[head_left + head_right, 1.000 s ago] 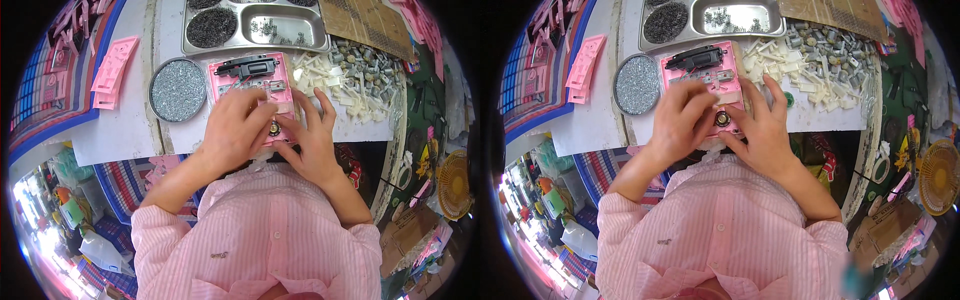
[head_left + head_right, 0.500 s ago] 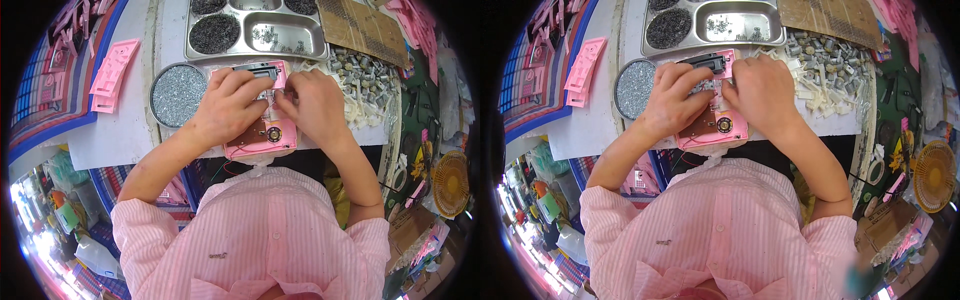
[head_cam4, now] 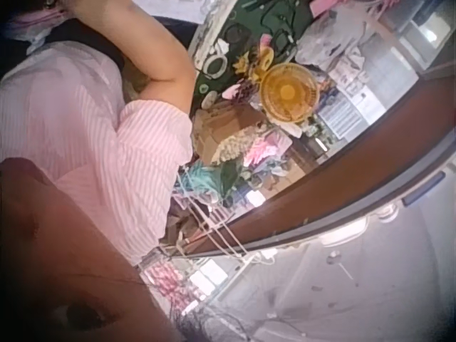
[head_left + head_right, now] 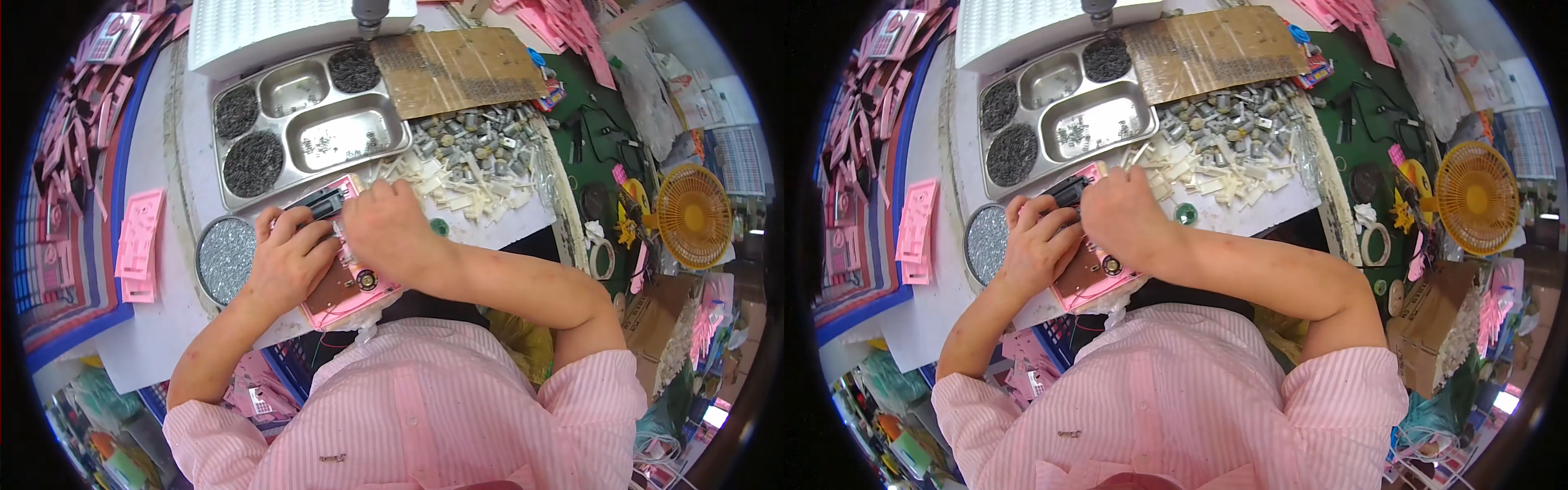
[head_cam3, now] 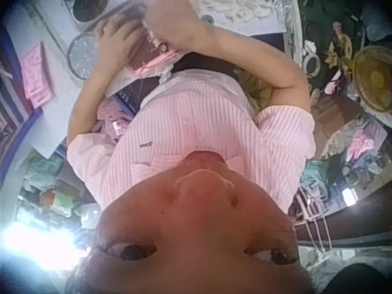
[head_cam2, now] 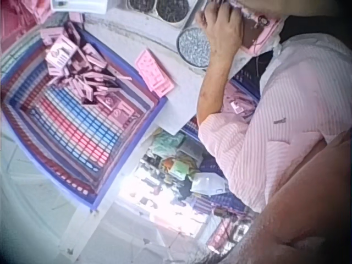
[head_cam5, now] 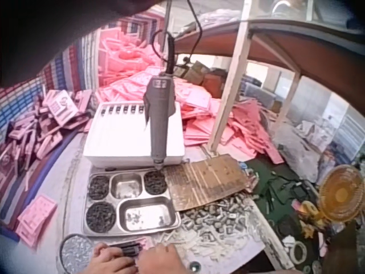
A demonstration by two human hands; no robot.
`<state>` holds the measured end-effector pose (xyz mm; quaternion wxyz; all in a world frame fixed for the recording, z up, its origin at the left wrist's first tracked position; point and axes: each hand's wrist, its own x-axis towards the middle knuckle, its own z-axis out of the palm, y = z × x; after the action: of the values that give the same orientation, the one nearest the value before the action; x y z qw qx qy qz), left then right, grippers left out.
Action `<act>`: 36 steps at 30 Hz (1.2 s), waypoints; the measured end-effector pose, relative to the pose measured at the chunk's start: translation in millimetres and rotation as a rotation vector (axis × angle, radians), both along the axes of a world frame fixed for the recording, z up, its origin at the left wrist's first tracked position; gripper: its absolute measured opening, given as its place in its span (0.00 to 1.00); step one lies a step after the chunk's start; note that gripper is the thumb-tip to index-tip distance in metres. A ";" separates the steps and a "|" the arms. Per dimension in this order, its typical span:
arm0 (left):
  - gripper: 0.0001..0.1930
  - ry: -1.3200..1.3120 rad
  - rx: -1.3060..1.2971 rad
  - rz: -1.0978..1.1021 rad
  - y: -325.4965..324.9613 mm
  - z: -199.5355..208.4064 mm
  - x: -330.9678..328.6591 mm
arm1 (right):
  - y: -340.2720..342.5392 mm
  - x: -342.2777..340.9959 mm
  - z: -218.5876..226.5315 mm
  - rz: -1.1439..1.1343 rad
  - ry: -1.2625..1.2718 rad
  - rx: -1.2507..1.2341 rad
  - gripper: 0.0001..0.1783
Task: Assemble electronic components, including a circuit board and wires, into a pink plastic shell and secure it with screws.
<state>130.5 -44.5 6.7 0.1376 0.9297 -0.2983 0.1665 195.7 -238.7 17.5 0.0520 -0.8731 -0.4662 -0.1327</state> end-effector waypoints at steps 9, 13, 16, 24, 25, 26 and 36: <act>0.35 0.205 0.211 0.015 7.1 9.1 -17.4 | -103.9 199.7 56.6 -0.344 0.388 0.408 0.19; 0.40 0.266 0.346 -0.077 5.5 18.0 -1.1 | -321.5 416.3 1.8 -0.889 0.092 0.026 0.32; 0.41 0.337 0.375 -0.045 11.9 14.2 -4.7 | -330.2 503.9 -42.2 -1.017 0.115 -0.185 0.37; 0.39 0.355 0.311 -0.124 27.0 -0.4 -2.3 | -466.8 608.3 -96.5 -0.887 0.121 0.206 0.24; 0.35 0.278 0.259 -0.138 35.7 -12.8 -7.5 | -500.7 616.4 -57.2 -0.878 0.036 0.241 0.21; 0.32 0.309 0.282 -0.096 25.2 -2.2 -11.7 | -457.4 615.4 -113.3 -0.836 0.262 0.424 0.20; 0.37 0.306 0.366 -0.287 37.0 15.9 22.5 | -557.2 506.6 77.5 -1.099 1.077 0.859 0.17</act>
<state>153.1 -7.6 22.6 0.0329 0.9016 -0.4281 -0.0536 702.3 -795.9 95.0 0.5174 -0.8229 0.1978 0.1268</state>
